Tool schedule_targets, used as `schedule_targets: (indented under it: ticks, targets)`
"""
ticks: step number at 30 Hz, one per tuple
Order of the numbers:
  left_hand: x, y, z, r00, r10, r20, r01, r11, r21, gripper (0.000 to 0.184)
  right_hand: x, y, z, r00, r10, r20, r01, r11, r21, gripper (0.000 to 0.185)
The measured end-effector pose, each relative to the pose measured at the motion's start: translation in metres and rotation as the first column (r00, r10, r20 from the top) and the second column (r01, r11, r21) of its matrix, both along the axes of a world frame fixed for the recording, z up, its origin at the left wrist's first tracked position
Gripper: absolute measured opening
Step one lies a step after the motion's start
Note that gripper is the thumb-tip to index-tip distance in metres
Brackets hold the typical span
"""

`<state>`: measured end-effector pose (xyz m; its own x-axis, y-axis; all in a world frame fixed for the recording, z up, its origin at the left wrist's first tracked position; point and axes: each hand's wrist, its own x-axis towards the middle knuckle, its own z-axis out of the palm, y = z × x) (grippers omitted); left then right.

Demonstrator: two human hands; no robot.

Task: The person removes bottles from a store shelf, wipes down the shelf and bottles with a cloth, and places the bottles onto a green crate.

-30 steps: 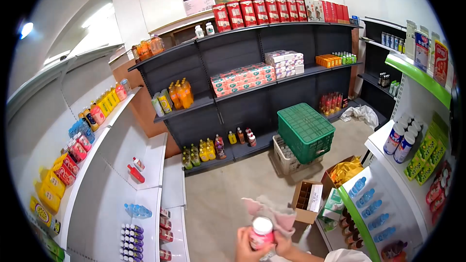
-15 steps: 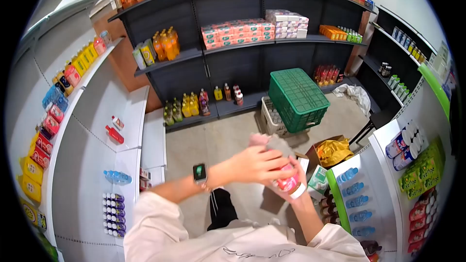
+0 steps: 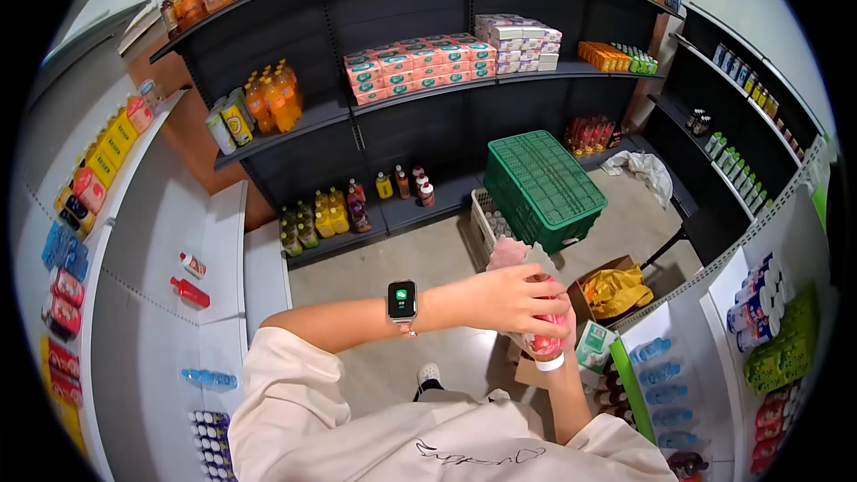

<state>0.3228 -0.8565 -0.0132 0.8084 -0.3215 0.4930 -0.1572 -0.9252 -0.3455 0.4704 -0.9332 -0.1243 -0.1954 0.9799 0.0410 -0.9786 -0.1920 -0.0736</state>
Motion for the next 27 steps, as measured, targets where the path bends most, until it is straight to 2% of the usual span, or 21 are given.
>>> schedule_targets:
  ticks: [1,4,5,8,9,13,20,21,24,25,27]
  targets:
    - [-0.001,0.013,-0.002,1.0,0.001,0.002,-0.001,1.0,0.003,0.042,-0.005,0.011,0.006,0.995,0.059,-0.086,-0.053,0.996,0.075,0.039]
    - [-0.012,0.054,-0.011,1.0,-0.001,-0.005,0.001,1.0,-0.017,0.038,-0.017,0.051,-0.009,0.999,-0.029,0.024,0.029,0.999,-0.016,0.039]
    - [-0.015,0.067,-0.014,1.0,-0.006,-0.006,0.006,1.0,-0.023,0.037,-0.021,0.062,-0.016,0.995,0.004,-0.097,0.0,0.999,0.045,0.04]
    - [-0.02,0.104,-0.031,0.999,-0.034,-0.013,0.034,0.999,-0.032,0.035,-0.029,0.094,-0.025,0.994,-0.013,0.104,0.03,0.987,-0.157,0.041]
    - [-0.021,0.115,-0.036,0.999,-0.033,-0.023,0.032,0.999,-0.044,0.035,-0.035,0.1,-0.029,0.997,-0.062,-0.043,0.055,0.989,-0.138,0.042]
    - [-0.013,0.15,-0.054,0.999,-0.039,-0.033,0.035,0.994,-0.105,0.036,-0.028,0.127,-0.048,0.997,-0.073,0.035,0.076,0.992,-0.101,0.043]
    - [0.029,0.24,-0.081,0.995,-0.091,-0.044,0.081,0.979,-0.184,0.035,0.0,0.202,-0.056,0.978,-0.158,0.136,0.191,0.939,-0.287,0.045]
    - [0.038,0.253,-0.085,0.994,-0.095,-0.047,0.084,0.977,-0.197,0.035,0.01,0.214,-0.065,0.984,-0.154,0.094,0.172,0.959,-0.226,0.047]
    - [0.069,0.297,-0.104,0.992,-0.093,-0.084,0.064,0.951,-0.303,0.033,0.037,0.257,-0.079,0.985,-0.163,-0.064,0.141,0.955,-0.261,0.047]
    - [0.08,0.31,-0.106,0.989,-0.079,-0.123,0.032,0.938,-0.344,0.035,0.045,0.275,-0.077,0.984,-0.171,-0.044,0.155,0.956,-0.248,0.05]
    - [0.104,0.335,-0.123,0.974,-0.056,-0.22,-0.043,0.905,-0.422,0.036,0.058,0.301,-0.097,0.985,-0.174,-0.001,0.163,0.922,-0.352,0.049]
